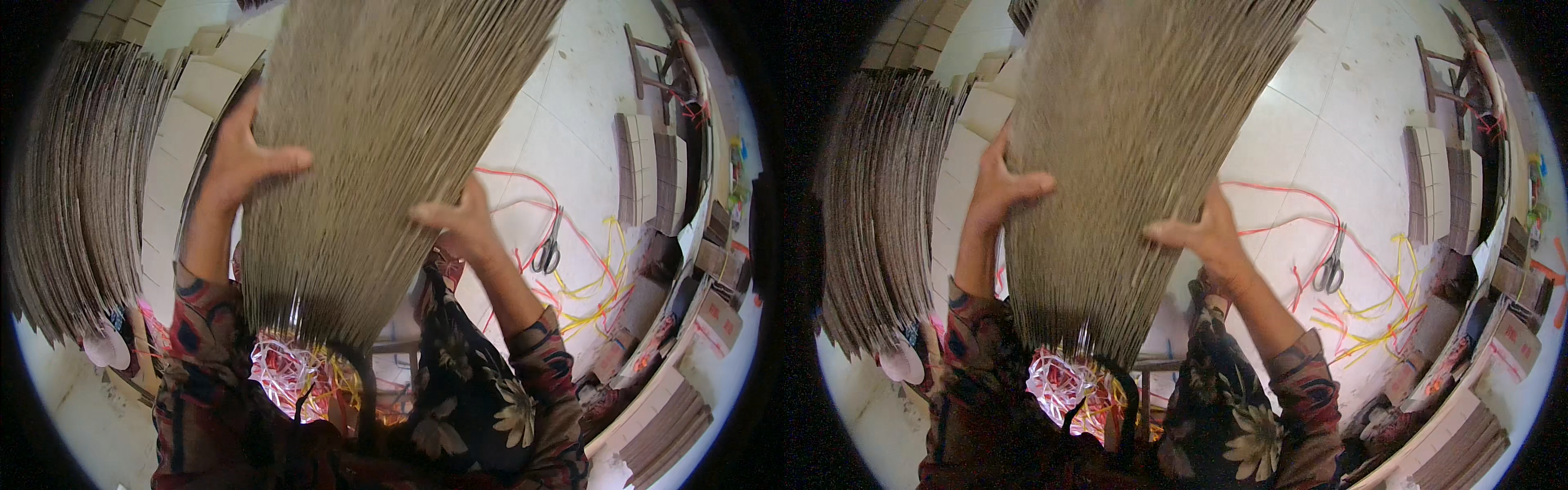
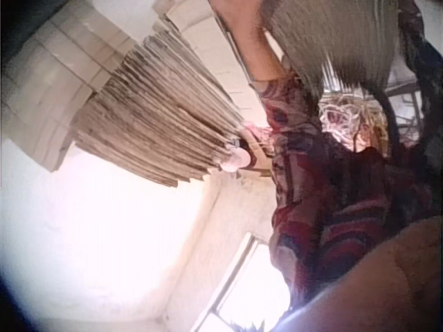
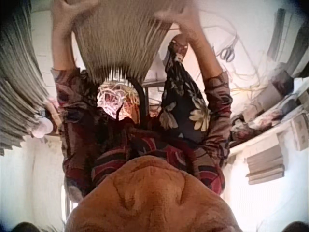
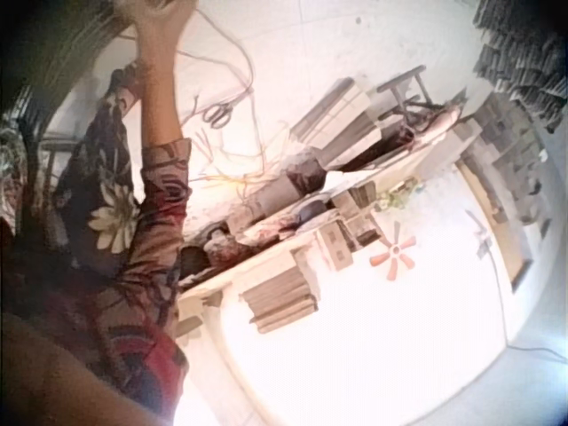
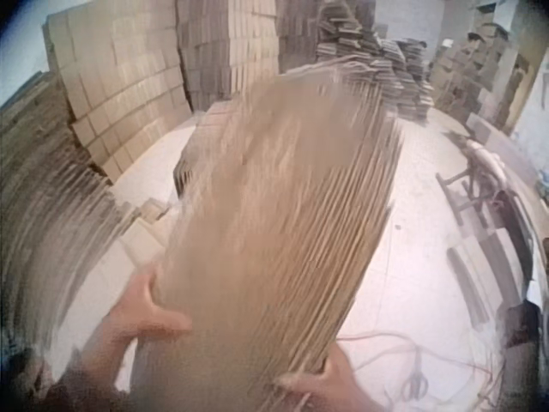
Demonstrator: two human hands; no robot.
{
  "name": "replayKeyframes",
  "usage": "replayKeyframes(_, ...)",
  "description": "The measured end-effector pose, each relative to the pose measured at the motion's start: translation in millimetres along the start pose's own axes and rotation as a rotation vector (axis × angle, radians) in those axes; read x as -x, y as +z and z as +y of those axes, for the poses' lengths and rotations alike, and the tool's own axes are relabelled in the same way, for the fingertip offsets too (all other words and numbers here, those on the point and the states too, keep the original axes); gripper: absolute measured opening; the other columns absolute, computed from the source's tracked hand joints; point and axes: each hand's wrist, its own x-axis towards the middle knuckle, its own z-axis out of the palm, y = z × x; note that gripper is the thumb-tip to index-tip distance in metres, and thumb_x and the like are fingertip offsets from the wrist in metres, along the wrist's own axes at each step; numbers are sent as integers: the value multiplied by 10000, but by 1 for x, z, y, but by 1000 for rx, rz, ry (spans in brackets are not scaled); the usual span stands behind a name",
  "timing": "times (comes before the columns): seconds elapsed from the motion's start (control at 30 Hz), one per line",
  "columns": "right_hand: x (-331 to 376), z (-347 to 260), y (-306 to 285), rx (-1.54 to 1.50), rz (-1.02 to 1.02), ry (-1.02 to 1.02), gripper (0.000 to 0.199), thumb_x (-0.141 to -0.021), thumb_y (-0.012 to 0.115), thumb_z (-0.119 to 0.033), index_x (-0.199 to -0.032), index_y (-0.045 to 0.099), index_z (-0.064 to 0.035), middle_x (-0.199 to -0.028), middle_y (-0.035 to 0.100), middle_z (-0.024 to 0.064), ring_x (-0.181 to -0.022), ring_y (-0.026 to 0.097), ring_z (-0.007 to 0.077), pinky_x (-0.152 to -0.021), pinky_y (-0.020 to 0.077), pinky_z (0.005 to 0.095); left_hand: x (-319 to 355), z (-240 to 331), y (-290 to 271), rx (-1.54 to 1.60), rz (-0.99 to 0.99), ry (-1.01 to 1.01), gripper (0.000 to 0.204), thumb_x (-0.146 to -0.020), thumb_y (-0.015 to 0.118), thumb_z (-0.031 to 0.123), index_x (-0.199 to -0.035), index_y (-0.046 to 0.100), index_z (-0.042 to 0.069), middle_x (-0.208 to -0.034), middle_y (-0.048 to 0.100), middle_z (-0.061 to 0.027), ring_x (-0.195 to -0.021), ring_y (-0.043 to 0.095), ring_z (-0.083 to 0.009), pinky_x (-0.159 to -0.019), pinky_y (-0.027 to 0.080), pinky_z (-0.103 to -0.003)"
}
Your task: The person gathers stacks of flat cardboard pieces, aligns them, and ties them into bundles using red plastic strips. They cut the strips with scissors and place the finished bundles aside.
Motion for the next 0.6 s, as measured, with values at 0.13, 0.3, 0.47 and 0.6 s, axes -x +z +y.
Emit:
replayKeyframes(0.13,-27,-83,-6,226,5,-271,672,-583,786,-138,-1167,484,1,-1026,608,109,-928,589,200,-839,469,330,-28,49,-21,-93,88,158,812,-571,829,231,-1258,455,12,-1107,587,-130,-1021,571,-212,-955,403,-369)
replayKeyframes(0.3,-56,-162,-17,207,-68,-773,449,-750,665,-167,-1112,520,55,-1030,607,131,-912,598,222,-855,465,322,-67,145,46,146,486,546,541,-704,755,267,-1090,505,-20,-897,591,-81,-808,581,-182,-723,461,-290)
replayKeyframes(0.47,-59,-206,-7,52,-63,-881,338,-772,623,-86,-1064,550,68,-979,608,121,-903,594,199,-798,473,304,-88,135,17,239,182,782,738,-638,801,262,-1195,441,-62,-1088,575,-147,-1002,561,-255,-889,424,-338)
replayKeyframes(0.6,-54,-221,-10,59,-74,-957,320,-796,606,-105,-1066,556,59,-984,604,117,-925,585,204,-817,460,312,-153,107,-34,382,-142,756,703,-677,776,256,-1209,431,-49,-1100,572,-138,-1021,555,-249,-913,408,-342)
